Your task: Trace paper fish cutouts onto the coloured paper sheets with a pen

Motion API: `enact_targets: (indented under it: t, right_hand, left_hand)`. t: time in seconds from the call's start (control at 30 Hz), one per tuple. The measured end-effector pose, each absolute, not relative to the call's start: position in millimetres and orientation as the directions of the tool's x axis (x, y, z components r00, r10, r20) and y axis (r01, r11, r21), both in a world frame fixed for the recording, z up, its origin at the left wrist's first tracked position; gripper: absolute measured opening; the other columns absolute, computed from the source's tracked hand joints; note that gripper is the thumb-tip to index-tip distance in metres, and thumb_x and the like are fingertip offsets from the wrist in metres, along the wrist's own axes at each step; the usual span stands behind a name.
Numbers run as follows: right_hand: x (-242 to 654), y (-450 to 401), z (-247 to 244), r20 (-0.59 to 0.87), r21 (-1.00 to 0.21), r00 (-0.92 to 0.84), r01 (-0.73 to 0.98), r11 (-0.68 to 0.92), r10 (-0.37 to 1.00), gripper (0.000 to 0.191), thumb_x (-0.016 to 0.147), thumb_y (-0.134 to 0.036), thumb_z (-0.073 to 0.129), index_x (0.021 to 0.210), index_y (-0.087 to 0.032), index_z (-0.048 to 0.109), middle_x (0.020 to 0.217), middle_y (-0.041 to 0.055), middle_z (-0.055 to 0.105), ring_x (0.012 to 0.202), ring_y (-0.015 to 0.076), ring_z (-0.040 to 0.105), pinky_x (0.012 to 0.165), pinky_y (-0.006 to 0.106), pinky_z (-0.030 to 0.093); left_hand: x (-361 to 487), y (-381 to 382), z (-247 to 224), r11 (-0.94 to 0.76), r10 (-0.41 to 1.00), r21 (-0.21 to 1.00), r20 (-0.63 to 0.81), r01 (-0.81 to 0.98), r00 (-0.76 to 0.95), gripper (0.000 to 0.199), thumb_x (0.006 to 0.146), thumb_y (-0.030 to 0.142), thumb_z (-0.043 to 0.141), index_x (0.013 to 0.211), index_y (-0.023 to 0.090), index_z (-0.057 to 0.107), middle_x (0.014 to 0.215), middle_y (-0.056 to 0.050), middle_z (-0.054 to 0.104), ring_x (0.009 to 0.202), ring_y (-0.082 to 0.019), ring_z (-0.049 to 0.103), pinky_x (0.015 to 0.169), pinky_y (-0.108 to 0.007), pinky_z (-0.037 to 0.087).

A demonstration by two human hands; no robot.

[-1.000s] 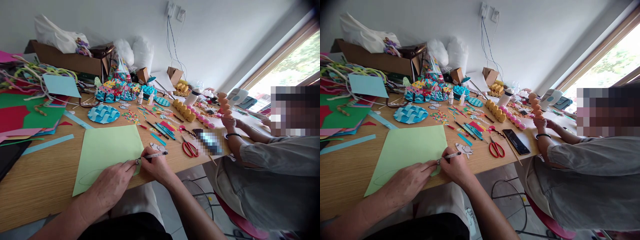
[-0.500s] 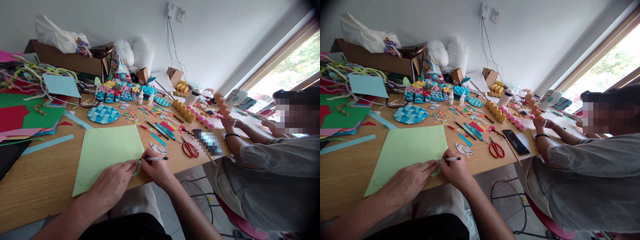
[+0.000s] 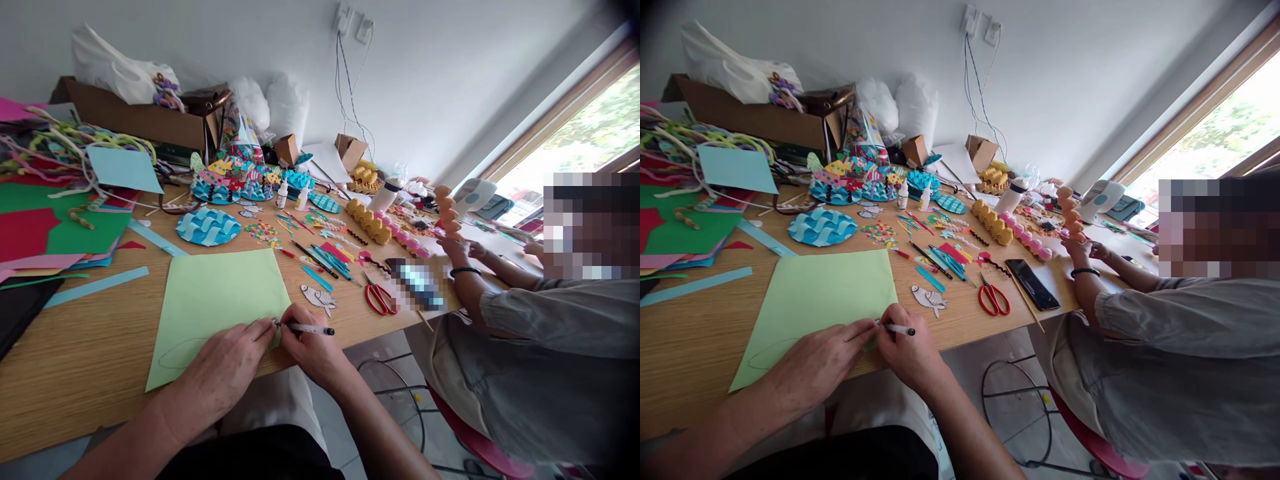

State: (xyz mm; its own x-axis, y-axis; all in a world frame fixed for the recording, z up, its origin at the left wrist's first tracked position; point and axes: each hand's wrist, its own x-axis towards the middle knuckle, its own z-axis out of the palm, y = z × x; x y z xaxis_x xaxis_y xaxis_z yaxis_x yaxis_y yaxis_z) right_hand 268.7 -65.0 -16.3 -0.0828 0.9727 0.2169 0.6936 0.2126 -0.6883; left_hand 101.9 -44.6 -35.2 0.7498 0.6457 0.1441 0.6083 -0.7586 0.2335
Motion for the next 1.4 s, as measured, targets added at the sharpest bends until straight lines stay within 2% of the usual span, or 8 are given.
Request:
enact_targets:
  t: [0.3, 0.63, 0.97, 1.13, 1.4]
  right_hand:
    - [273.5, -59.5, -24.6, 0.299, -0.730, 0.038, 0.652, 0.203, 0.954, 0.008, 0.070, -0.013, 0.047, 0.067, -0.019, 0.050, 0.053, -0.0050, 0.046, 0.049, 0.0099, 0.040, 0.049, 0.021, 0.030]
    - [271.3, -63.1, -19.3, 0.303, -0.702, -0.008, 0.674, 0.229, 0.953, 0.009, 0.069, -0.011, 0.047, 0.065, -0.019, 0.050, 0.056, -0.0030, 0.051, 0.053, 0.0108, 0.045, 0.051, 0.020, 0.033]
    - [267.0, -65.2, -16.1, 0.230, -0.707, -0.045, 0.679, 0.198, 0.972, 0.009, 0.071, -0.012, 0.046, 0.068, -0.019, 0.050, 0.059, -0.0025, 0.053, 0.055, 0.0111, 0.048, 0.053, 0.020, 0.034]
    - [268.6, -65.4, -15.0, 0.228, -0.718, -0.047, 0.666, 0.201, 0.972, 0.009, 0.071, -0.012, 0.046, 0.068, -0.019, 0.050, 0.058, -0.0030, 0.052, 0.054, 0.0109, 0.046, 0.053, 0.020, 0.034]
    - [270.5, -70.4, -16.9, 0.255, -0.674, -0.044, 0.708, 0.211, 0.966, 0.010, 0.070, -0.010, 0.046, 0.068, -0.019, 0.051, 0.056, -0.0040, 0.049, 0.052, 0.0107, 0.044, 0.052, 0.020, 0.031]
  left_hand:
    - [101.2, -44.7, -37.9, -0.777, 0.629, 0.173, 0.170, 0.605, 0.759, 0.045, 0.083, 0.003, 0.036, 0.122, 0.017, 0.053, 0.121, -0.010, 0.061, 0.097, -0.023, 0.063, 0.081, -0.038, 0.054]
    - [99.9, -44.7, -37.6, -0.765, 0.640, 0.217, 0.158, 0.606, 0.752, 0.043, 0.084, 0.005, 0.033, 0.119, 0.017, 0.055, 0.122, -0.009, 0.061, 0.099, -0.021, 0.062, 0.086, -0.036, 0.052]
    - [99.0, -44.4, -39.9, -0.761, 0.645, 0.222, 0.155, 0.610, 0.749, 0.042, 0.083, 0.005, 0.038, 0.119, 0.019, 0.053, 0.122, -0.007, 0.060, 0.102, -0.020, 0.061, 0.089, -0.033, 0.050]
    - [100.3, -45.8, -36.1, -0.766, 0.639, 0.207, 0.146, 0.608, 0.755, 0.042, 0.083, 0.004, 0.037, 0.119, 0.017, 0.054, 0.122, -0.008, 0.061, 0.100, -0.021, 0.062, 0.087, -0.036, 0.051]
    - [99.1, -45.1, -39.2, -0.764, 0.642, 0.234, 0.177, 0.602, 0.746, 0.042, 0.084, 0.004, 0.036, 0.119, 0.019, 0.055, 0.122, -0.008, 0.061, 0.102, -0.021, 0.062, 0.088, -0.035, 0.051]
